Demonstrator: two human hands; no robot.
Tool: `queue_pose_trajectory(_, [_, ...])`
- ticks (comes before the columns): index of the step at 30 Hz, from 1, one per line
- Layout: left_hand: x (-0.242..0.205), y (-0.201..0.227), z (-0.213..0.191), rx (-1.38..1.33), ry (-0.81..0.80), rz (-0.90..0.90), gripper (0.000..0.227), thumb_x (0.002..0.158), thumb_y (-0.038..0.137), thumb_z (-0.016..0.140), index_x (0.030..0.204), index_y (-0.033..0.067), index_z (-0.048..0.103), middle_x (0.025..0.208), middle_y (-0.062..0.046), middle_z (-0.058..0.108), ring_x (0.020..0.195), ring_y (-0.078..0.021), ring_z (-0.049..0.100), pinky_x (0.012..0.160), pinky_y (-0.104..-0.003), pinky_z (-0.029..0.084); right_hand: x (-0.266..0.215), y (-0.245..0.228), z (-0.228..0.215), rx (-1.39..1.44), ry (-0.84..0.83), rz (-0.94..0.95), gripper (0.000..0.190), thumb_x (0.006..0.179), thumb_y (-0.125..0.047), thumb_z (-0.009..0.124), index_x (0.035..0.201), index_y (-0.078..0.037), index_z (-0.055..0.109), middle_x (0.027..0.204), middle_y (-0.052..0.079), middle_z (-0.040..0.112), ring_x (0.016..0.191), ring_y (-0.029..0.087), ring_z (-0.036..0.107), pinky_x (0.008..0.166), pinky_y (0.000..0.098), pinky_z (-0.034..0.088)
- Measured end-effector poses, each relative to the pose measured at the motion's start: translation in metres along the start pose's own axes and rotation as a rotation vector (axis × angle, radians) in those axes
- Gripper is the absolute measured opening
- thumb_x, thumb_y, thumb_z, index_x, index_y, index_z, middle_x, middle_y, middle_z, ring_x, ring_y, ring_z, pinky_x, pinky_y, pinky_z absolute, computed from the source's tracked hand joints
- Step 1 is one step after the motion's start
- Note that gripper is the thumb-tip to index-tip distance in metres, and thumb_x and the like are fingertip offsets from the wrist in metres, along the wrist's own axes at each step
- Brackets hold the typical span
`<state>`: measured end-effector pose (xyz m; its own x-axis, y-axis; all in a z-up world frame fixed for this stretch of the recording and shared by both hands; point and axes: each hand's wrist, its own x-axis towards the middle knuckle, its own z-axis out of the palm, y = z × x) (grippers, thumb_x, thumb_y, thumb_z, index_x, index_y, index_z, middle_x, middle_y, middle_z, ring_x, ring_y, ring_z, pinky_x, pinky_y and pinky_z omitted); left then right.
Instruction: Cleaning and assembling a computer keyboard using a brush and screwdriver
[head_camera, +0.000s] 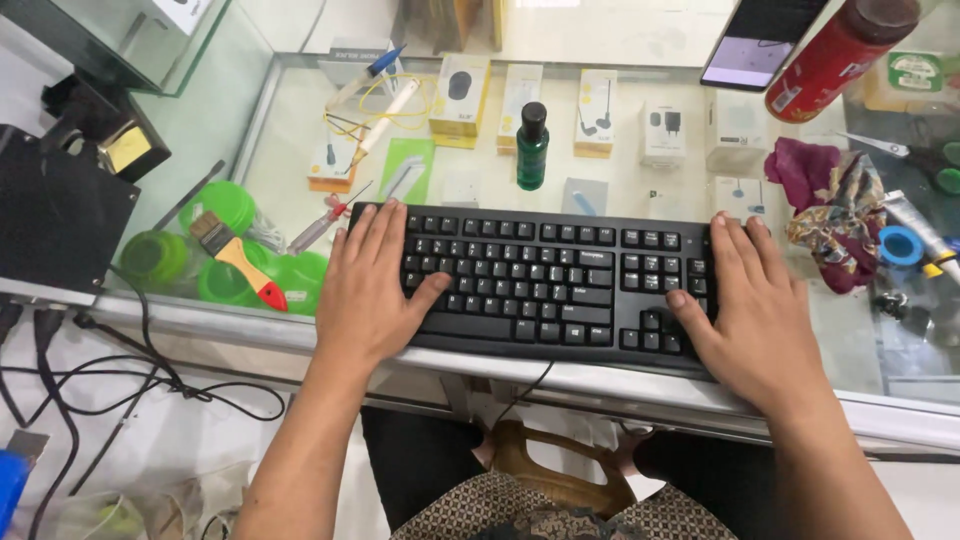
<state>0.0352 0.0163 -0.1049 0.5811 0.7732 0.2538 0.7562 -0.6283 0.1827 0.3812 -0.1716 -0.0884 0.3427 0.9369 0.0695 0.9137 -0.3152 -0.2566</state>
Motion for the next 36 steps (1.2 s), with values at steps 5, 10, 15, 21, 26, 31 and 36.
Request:
queue_pose_trajectory(5, [-0.002, 0.001, -0.003, -0.023, -0.037, -0.029, 0.09, 0.101, 0.072, 0.026, 0.164, 0.0074, 0.029, 0.17, -0.009, 0.033, 0.158, -0.0324, 0.023, 0.123, -0.064, 0.012, 0.007, 0.022, 0.008, 0.03, 0.037, -0.185, 0.079, 0.101, -0.046, 0.047, 0.159, 0.006, 0.035, 0.164, 0.026, 0.038, 0.156, 0.044, 0.024, 0.126, 0.0512, 0.018])
queue_pose_trajectory(10, [-0.013, 0.002, -0.006, 0.002, 0.246, 0.145, 0.061, 0.107, 0.052, 0.046, 0.15, 0.0084, 0.053, 0.159, -0.01, 0.051, 0.151, -0.0329, 0.041, 0.12, -0.06, 0.023, 0.008, 0.023, -0.027, 0.199, -0.119, -0.12, 0.067, 0.102, -0.036, 0.049, 0.159, -0.003, 0.038, 0.165, 0.023, 0.035, 0.154, 0.041, 0.025, 0.124, 0.0493, 0.019])
queue_pose_trajectory(15, [-0.046, 0.001, -0.016, -0.044, 0.371, 0.246, 0.032, 0.103, 0.029, 0.066, 0.129, 0.0094, 0.069, 0.143, -0.013, 0.062, 0.138, -0.0369, 0.057, 0.11, -0.051, 0.043, 0.004, 0.038, -0.022, 0.152, -0.001, -0.267, 0.063, 0.097, -0.035, 0.065, 0.152, -0.007, 0.053, 0.159, 0.027, 0.044, 0.148, 0.046, 0.036, 0.121, 0.0561, 0.026])
queue_pose_trajectory(21, [-0.094, -0.024, 0.002, -0.182, 0.211, 0.149, 0.059, 0.102, 0.037, 0.065, 0.153, 0.0093, 0.052, 0.165, -0.018, 0.042, 0.156, -0.0446, 0.036, 0.123, -0.057, 0.035, -0.004, 0.039, -0.032, 0.139, -0.072, -0.171, 0.065, 0.092, -0.04, 0.071, 0.151, -0.015, 0.058, 0.147, 0.018, 0.048, 0.13, 0.043, 0.044, 0.111, 0.0562, 0.035])
queue_pose_trajectory(26, [-0.106, -0.038, -0.002, -0.103, 0.243, 0.353, 0.062, 0.099, 0.027, 0.072, 0.153, 0.0055, 0.052, 0.164, -0.024, 0.042, 0.151, -0.0492, 0.043, 0.126, -0.057, 0.04, -0.032, 0.063, -0.032, 0.05, -0.165, -0.34, 0.121, 0.062, -0.065, 0.08, 0.164, -0.022, 0.032, 0.169, 0.018, 0.027, 0.149, 0.047, 0.028, 0.117, 0.0623, 0.028])
queue_pose_trajectory(31, [-0.103, -0.041, -0.011, -0.114, 0.227, 0.35, 0.063, 0.093, 0.017, 0.066, 0.152, 0.0003, 0.052, 0.158, -0.021, 0.049, 0.141, -0.043, 0.05, 0.121, -0.052, 0.042, -0.072, 0.062, -0.024, -0.025, -0.159, -0.43, 0.147, 0.052, -0.077, 0.078, 0.168, -0.019, 0.007, 0.174, 0.018, -0.006, 0.157, 0.045, -0.004, 0.12, 0.0647, 0.01])
queue_pose_trajectory(36, [-0.098, -0.045, -0.009, -0.182, 0.248, 0.288, 0.065, 0.093, 0.016, 0.064, 0.155, 0.0025, 0.05, 0.162, -0.024, 0.044, 0.137, -0.0458, 0.051, 0.118, -0.057, 0.04, -0.094, 0.089, 0.017, -0.194, 0.071, -0.644, 0.128, 0.046, -0.013, 0.089, 0.162, -0.023, 0.035, 0.177, 0.016, 0.022, 0.164, 0.044, 0.019, 0.128, 0.0561, 0.026])
